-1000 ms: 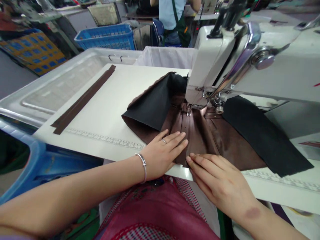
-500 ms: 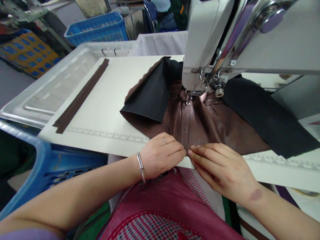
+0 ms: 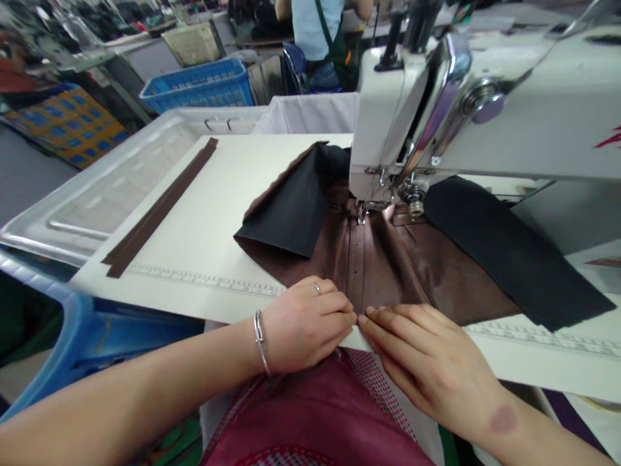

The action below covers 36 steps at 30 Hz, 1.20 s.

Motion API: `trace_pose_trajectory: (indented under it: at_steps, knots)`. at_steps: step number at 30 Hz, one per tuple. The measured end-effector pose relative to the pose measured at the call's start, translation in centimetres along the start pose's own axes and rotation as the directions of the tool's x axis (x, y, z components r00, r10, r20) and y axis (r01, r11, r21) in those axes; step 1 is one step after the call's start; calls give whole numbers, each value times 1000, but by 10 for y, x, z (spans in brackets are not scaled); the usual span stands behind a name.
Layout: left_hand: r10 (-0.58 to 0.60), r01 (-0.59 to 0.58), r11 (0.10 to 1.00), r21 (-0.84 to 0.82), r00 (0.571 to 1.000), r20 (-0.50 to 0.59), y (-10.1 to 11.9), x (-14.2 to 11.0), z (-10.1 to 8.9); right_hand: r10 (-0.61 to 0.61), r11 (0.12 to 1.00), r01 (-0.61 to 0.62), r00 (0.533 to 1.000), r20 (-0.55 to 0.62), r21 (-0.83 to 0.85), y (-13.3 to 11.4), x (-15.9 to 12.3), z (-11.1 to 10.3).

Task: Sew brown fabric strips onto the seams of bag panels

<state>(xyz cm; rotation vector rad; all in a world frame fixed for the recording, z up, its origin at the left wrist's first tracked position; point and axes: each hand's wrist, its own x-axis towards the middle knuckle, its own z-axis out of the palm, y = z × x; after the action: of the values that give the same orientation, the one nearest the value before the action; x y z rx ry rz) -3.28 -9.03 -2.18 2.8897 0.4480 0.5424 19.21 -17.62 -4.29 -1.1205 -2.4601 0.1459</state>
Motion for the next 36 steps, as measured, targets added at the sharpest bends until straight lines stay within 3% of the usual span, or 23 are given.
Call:
trace_pose_trajectory:
  at_steps: [8,14,17,20,24,36]
  knots:
    - [-148,118,980,160,971,187,-37,20,8,37,999,-38,999,-30,-37,-10,7,-4]
    - [-185,153,971,183,967,174,-37,24,13,70,996,-69,997,13,-48,-4,10,-4]
    - [-126,99,978,185,981,144,-36,23,10,85,994,-83,996,25,-68,2,14,-5]
    - [12,-21,987,162,998,57,-36,17,7,89,993,-86,996,27,-81,8,20,-7]
    - [141,-138,981,134,990,-11,-39,12,5,86,992,-81,995,50,-97,19,26,-8]
    - [104,-104,991,79,995,14,-70,26,6,106,982,-87,988,111,-169,50,47,-12]
